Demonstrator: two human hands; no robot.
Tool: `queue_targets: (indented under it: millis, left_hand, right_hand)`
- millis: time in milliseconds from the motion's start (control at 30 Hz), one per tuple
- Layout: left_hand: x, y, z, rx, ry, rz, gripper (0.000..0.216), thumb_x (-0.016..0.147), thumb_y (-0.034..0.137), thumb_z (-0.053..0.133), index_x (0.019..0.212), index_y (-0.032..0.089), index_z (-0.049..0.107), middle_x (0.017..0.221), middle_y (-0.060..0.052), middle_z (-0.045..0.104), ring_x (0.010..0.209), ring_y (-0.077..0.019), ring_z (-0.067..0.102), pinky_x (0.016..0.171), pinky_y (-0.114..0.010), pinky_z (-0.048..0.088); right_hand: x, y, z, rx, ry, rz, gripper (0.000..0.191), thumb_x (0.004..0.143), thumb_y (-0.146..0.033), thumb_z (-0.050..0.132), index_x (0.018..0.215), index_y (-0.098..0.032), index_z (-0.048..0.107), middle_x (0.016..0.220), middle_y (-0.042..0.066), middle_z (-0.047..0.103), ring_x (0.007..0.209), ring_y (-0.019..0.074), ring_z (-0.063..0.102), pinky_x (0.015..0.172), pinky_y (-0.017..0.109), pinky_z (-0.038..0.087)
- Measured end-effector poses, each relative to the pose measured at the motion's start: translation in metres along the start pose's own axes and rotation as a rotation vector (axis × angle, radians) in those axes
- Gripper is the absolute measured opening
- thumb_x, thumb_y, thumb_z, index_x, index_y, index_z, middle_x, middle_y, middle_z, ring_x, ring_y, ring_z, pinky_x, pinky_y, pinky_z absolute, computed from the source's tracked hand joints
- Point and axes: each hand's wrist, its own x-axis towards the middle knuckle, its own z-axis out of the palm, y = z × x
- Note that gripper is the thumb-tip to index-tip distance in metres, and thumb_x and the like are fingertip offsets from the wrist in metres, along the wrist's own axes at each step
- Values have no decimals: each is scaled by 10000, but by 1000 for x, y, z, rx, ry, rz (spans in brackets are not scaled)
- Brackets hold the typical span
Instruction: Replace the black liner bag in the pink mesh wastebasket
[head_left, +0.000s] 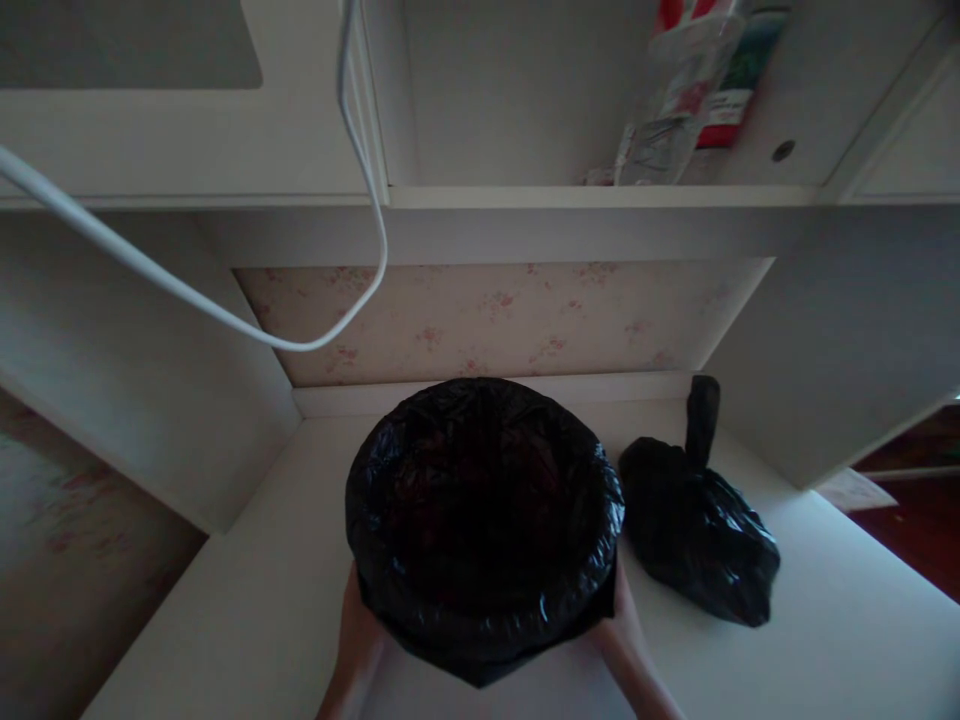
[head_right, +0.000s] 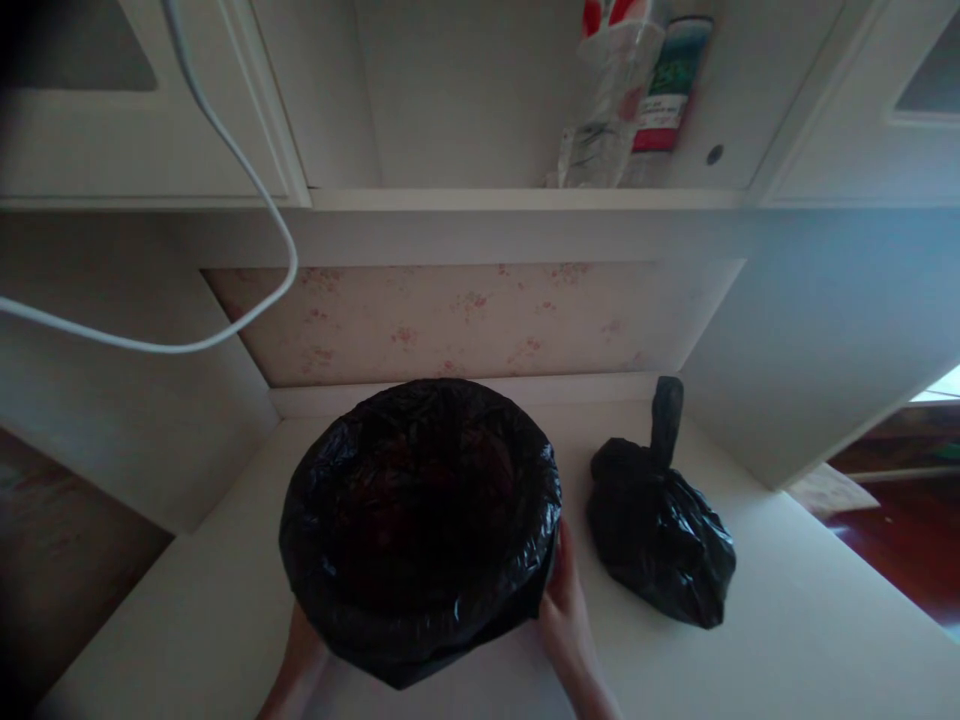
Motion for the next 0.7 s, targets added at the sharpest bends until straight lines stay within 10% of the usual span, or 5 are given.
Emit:
queue_targets:
  millis: [300,433,567,700]
  left_hand:
    - [-16,42,-4,-212,43,31,1194,802,657,806,1712,312,115,1644,-116,506,1565,-393,376,1239,-554,418]
    - [-20,54,-16,-256,10,128,1054,857,730,700,1703,357,193,1802,-9,163,1636,-370,180,1322,-545,175]
    - [-16,65,-27,-250,-89,172,809,923,678,650,1635,396,391,1757,27,318,1614,-328,283,1315,-496,254]
    - [-8,78,-39,-120,-157,169,699,920,641,678,1547,365,542,1663,-19,494,1537,-347,439,1264,-473,386]
  right_hand:
    - [18,37,0,170,-11,0,965,1000,-505,593,1717,-279,-12,1744,163,299,1568,323,391,1154,516,491]
    - [31,11,-2,292,-6,58,1051,984,-549,629,1701,-319,-105,1698,172,392,1590,319,346,1166,560,468]
    - [42,-2,-13,338,13,-7,912,1033,-607,492,1712,-315,-44,1766,117,260,1651,285,122,1257,581,343]
    - [55,-1,-26,385,-58,23,737,1014,-649,502,1649,-301,367,1733,95,352,1586,322,355,1270,542,348]
